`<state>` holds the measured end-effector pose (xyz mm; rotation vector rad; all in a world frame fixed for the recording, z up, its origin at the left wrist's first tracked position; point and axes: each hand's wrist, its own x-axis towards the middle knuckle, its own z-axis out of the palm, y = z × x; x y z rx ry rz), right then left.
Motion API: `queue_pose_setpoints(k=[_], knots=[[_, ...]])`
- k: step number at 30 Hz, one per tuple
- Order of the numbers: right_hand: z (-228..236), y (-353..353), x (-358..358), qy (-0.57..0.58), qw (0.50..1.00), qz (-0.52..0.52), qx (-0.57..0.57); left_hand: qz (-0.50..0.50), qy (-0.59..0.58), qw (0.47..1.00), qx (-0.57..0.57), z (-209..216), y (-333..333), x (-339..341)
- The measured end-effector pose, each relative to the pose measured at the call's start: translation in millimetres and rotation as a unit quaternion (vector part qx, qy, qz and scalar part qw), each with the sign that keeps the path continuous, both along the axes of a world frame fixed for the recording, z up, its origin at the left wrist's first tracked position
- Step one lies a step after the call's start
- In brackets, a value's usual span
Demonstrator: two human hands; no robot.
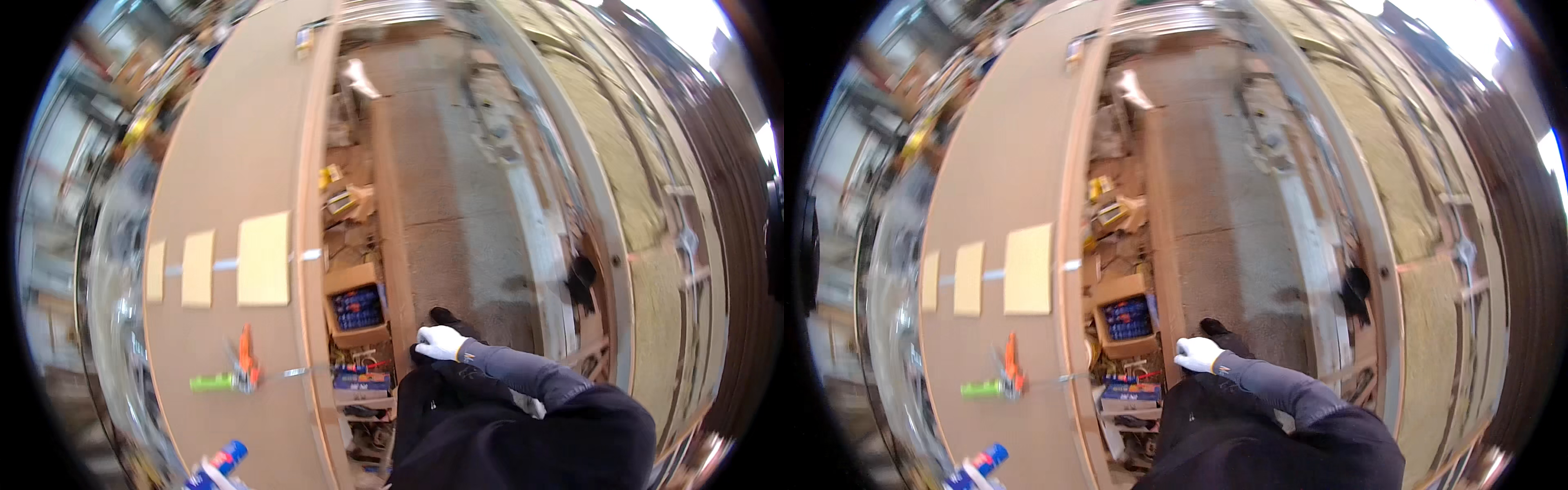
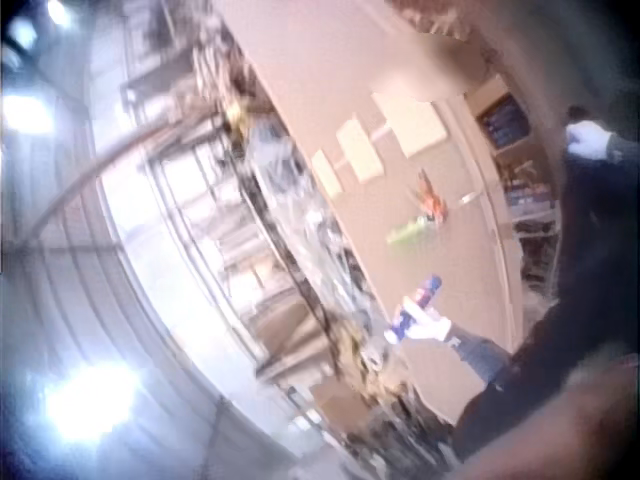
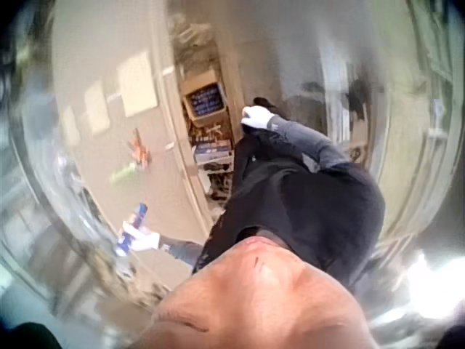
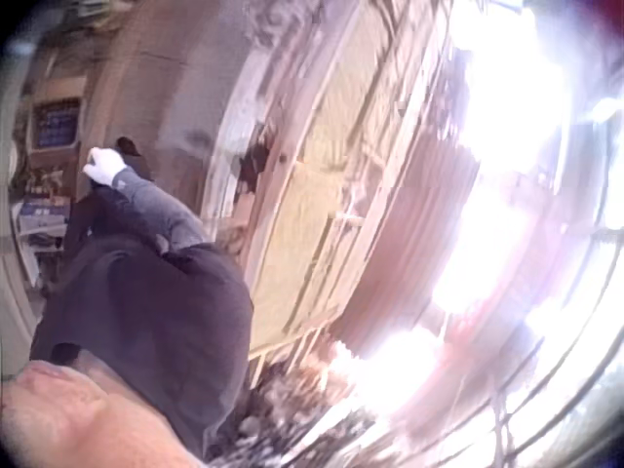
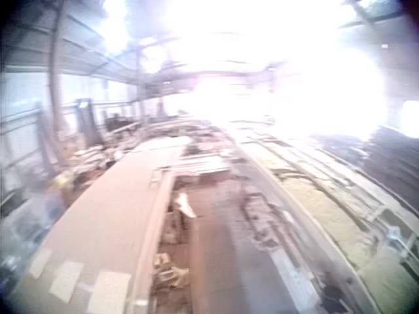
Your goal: The person applies sealant along the edges of a wooden frame using a caulking gun. They walk around the frame, apply sealant to multiple sections, and briefly retrieve a new sealant tube from a box before continuing the application.
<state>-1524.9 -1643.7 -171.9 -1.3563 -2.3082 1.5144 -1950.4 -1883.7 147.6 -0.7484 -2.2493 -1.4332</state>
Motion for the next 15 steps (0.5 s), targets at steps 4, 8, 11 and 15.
queue_pose_setpoints(k=[4,8,11,15], knots=[[34,6,-4,0.024,0.999,-0.034,0.012,0.071,-0.131,0.988,0.027,-5,-19,5],[34,9,-8,0.037,0.998,-0.040,-0.007,-0.030,-0.121,0.990,0.064,-5,-30,-6],[28,-2,0,0.058,0.997,-0.039,0.015,0.012,-0.189,0.982,0.015,18,-20,11],[31,-13,7,0.004,1.000,0.002,0.031,-0.090,-0.141,0.965,0.203,-48,-17,10]])
